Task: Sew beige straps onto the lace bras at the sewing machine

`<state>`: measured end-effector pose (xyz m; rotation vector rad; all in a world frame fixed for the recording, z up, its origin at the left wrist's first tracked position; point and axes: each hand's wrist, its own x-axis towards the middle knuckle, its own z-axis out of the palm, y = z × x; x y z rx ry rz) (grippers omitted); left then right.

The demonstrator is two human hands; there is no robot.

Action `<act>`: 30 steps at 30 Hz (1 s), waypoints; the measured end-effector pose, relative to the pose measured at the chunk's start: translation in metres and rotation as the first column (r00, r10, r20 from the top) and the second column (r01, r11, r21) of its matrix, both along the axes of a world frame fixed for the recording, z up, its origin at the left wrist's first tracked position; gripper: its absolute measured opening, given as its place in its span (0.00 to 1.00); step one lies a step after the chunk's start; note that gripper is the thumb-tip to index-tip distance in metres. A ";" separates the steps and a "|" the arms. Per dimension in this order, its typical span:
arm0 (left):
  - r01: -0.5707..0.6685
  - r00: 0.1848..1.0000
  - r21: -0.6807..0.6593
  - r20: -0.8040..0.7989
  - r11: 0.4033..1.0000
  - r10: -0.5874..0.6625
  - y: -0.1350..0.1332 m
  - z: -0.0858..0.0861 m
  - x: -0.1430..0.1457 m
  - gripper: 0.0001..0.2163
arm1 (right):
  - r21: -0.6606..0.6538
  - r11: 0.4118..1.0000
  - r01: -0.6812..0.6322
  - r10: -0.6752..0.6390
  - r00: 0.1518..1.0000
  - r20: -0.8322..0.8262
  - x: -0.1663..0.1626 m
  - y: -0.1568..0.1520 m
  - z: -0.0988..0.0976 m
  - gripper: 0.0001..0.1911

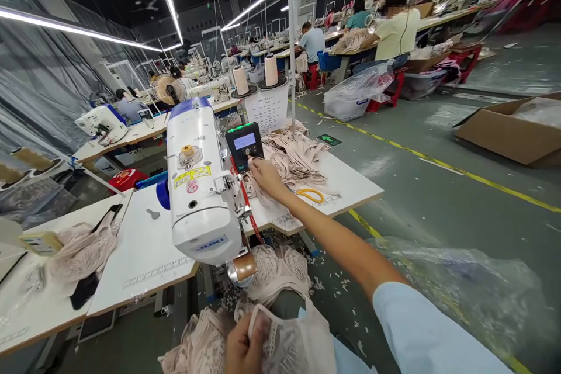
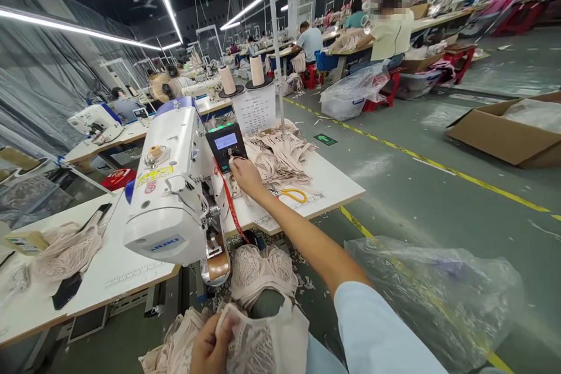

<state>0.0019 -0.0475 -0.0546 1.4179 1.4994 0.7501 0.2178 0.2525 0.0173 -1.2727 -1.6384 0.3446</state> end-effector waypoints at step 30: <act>0.317 0.919 -0.226 0.314 0.921 -0.239 0.018 0.018 -0.003 0.18 | -0.437 0.678 -0.591 -0.202 0.421 -0.884 -0.045 -0.249 -0.107 0.23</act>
